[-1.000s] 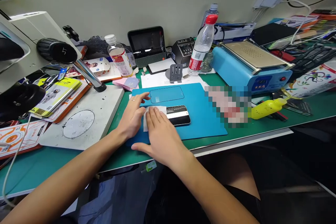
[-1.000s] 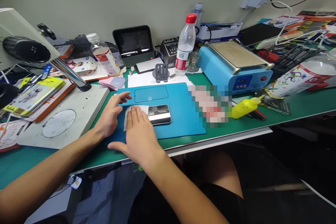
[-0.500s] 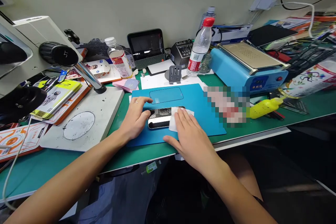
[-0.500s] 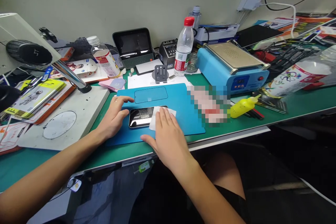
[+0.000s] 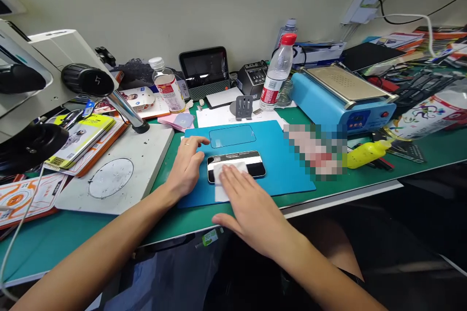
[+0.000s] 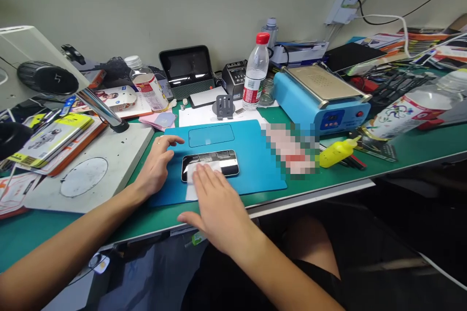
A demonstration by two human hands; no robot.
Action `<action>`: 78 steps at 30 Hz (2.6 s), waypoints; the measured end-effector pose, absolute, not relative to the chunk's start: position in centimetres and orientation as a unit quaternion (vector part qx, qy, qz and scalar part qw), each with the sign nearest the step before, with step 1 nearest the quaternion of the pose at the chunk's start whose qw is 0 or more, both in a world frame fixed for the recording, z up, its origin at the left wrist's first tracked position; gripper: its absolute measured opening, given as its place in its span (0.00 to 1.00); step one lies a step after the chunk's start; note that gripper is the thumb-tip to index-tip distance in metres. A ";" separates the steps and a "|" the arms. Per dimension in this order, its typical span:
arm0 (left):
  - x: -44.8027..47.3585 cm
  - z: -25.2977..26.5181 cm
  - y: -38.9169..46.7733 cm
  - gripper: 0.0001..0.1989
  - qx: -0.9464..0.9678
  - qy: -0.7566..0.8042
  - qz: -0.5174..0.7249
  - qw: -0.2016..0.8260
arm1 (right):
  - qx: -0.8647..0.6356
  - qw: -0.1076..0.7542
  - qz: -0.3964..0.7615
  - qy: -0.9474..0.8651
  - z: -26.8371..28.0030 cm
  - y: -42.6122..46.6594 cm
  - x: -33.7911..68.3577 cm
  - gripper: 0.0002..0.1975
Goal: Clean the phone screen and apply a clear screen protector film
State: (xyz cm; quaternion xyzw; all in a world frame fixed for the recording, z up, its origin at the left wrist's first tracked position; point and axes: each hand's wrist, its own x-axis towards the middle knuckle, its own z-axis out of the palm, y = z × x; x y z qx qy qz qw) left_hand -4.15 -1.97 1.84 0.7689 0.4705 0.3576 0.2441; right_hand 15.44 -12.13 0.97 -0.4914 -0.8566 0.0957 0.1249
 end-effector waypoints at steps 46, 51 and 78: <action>-3.9 1.7 -1.3 0.16 0.746 0.479 0.385 0.255 | -0.649 0.480 0.073 -0.586 5.9 -7.3 24.4 0.11; -3.9 1.8 -1.4 0.16 0.745 0.480 0.382 0.264 | -0.587 0.440 -0.084 -0.674 7.1 -3.4 26.5 0.14; -3.8 1.9 -1.6 0.12 0.704 0.503 0.420 0.275 | -0.418 0.119 0.058 -0.899 3.8 5.8 21.6 0.33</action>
